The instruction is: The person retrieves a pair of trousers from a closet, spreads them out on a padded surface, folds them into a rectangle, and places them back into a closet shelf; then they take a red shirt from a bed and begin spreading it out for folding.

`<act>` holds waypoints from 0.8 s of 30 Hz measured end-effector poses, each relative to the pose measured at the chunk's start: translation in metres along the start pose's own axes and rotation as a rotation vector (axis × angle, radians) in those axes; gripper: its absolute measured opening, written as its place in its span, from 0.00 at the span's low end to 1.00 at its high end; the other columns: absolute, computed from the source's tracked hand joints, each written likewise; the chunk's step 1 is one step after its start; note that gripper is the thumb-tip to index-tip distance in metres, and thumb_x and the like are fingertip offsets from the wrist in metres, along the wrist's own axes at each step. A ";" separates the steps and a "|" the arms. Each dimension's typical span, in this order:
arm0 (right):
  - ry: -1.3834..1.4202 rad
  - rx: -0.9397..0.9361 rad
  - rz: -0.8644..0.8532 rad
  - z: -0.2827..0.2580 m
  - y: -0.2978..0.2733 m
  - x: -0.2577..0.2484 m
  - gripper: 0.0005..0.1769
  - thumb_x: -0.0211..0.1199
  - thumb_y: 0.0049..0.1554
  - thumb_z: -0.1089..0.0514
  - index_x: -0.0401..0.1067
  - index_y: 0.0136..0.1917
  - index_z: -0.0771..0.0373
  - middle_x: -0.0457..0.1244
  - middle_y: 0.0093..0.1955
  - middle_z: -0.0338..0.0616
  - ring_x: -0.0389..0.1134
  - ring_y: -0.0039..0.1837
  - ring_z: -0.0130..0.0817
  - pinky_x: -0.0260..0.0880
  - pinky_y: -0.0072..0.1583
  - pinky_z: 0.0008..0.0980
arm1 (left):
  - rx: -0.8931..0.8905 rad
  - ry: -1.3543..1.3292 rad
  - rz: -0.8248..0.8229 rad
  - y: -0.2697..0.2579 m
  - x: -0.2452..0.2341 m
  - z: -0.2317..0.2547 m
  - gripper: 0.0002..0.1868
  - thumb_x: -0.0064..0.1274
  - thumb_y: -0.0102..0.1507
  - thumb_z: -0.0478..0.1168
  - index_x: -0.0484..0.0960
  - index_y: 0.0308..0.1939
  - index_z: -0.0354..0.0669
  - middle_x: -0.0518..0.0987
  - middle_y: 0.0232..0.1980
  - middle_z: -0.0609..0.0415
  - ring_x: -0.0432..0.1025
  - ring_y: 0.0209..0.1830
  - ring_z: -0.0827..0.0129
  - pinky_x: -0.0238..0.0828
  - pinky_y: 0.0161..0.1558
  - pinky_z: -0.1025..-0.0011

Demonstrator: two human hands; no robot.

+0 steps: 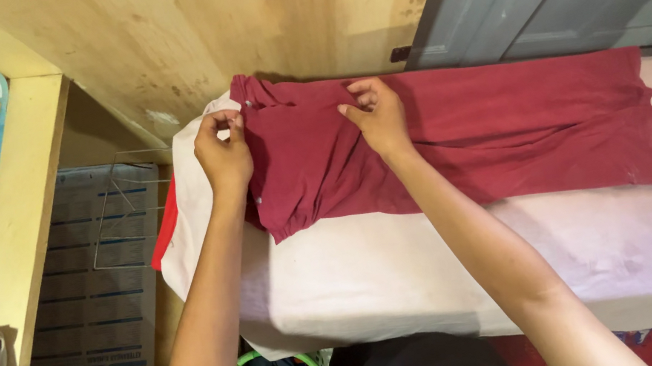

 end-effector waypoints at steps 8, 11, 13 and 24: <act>-0.158 -0.153 0.018 -0.005 -0.007 -0.006 0.21 0.73 0.55 0.59 0.74 0.60 0.64 0.70 0.50 0.45 0.71 0.46 0.30 0.73 0.50 0.30 | 0.098 0.081 0.011 0.037 0.032 -0.016 0.04 0.61 0.64 0.30 0.82 0.42 0.35 0.84 0.38 0.54 0.77 0.40 0.70 0.73 0.48 0.71; -0.182 -0.162 0.020 -0.015 -0.014 -0.014 0.20 0.72 0.55 0.59 0.74 0.60 0.64 0.70 0.48 0.47 0.71 0.46 0.32 0.73 0.50 0.31 | 0.129 0.083 -0.010 0.051 0.044 -0.013 0.04 0.60 0.64 0.29 0.82 0.42 0.36 0.84 0.38 0.54 0.76 0.37 0.70 0.74 0.45 0.72; -0.227 -0.179 0.025 -0.023 -0.023 -0.020 0.19 0.71 0.56 0.60 0.74 0.60 0.65 0.71 0.49 0.47 0.71 0.47 0.34 0.73 0.51 0.32 | 0.175 -0.004 -0.066 0.060 0.054 -0.011 0.04 0.57 0.65 0.28 0.81 0.43 0.36 0.84 0.39 0.53 0.78 0.40 0.71 0.75 0.48 0.73; -0.382 -0.478 -0.079 -0.072 -0.094 -0.033 0.20 0.67 0.58 0.61 0.73 0.62 0.68 0.68 0.57 0.58 0.71 0.59 0.51 0.71 0.57 0.42 | 0.070 0.196 -0.099 0.082 0.079 -0.031 0.15 0.68 0.61 0.41 0.81 0.43 0.33 0.85 0.40 0.48 0.80 0.39 0.64 0.76 0.44 0.67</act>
Point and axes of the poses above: each hand's wrist, its own y-axis towards the middle knuckle, its own x-axis out of the palm, z = x × y, the point moved 6 cm from there along y, towards the middle knuckle
